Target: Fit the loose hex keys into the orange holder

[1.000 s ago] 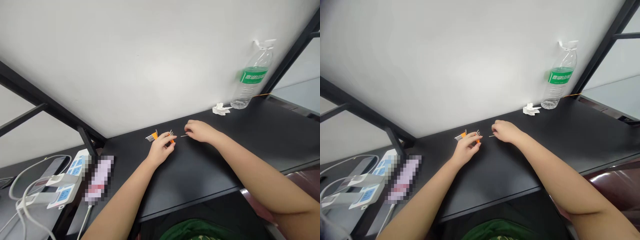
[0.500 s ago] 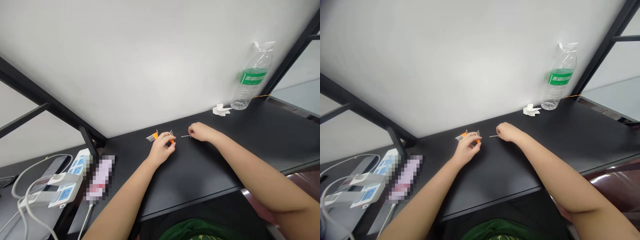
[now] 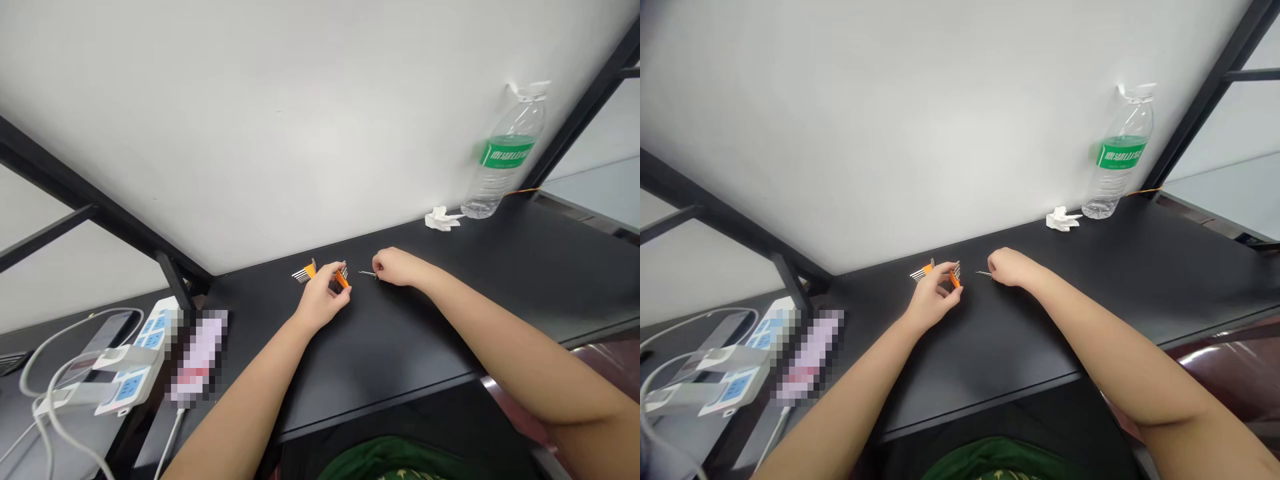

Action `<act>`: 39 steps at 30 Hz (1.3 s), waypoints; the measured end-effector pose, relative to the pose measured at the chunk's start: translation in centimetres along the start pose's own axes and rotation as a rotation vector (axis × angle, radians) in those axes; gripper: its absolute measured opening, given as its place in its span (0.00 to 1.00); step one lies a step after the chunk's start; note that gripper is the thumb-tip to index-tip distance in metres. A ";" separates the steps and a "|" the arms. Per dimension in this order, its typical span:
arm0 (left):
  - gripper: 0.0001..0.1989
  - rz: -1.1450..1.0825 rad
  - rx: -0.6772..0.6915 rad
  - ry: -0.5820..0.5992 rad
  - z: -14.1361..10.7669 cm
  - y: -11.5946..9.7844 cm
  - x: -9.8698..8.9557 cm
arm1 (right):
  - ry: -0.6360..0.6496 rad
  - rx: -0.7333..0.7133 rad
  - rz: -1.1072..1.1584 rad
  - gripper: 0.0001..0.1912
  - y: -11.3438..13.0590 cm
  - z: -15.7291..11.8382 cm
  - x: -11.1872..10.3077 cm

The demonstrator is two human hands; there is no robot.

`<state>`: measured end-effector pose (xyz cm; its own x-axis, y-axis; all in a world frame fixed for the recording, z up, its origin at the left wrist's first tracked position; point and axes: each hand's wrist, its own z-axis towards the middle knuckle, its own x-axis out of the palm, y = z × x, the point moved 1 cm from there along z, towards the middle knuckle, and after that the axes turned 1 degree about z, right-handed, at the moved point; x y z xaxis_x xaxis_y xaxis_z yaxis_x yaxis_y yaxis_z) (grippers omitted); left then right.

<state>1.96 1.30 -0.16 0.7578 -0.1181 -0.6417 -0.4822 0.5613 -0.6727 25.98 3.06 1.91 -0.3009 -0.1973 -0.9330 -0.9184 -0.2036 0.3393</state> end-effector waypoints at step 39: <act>0.33 0.162 0.064 -0.076 0.0 0.4 -0.2 | -0.248 -0.528 0.012 0.10 3.4 -3.2 -1.1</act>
<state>1.62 1.55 -0.31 0.7045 0.0391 -0.7086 -0.5736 0.6193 -0.5361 24.00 -0.46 4.49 -0.4204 0.0151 -0.9072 -0.6809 -0.6661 0.3044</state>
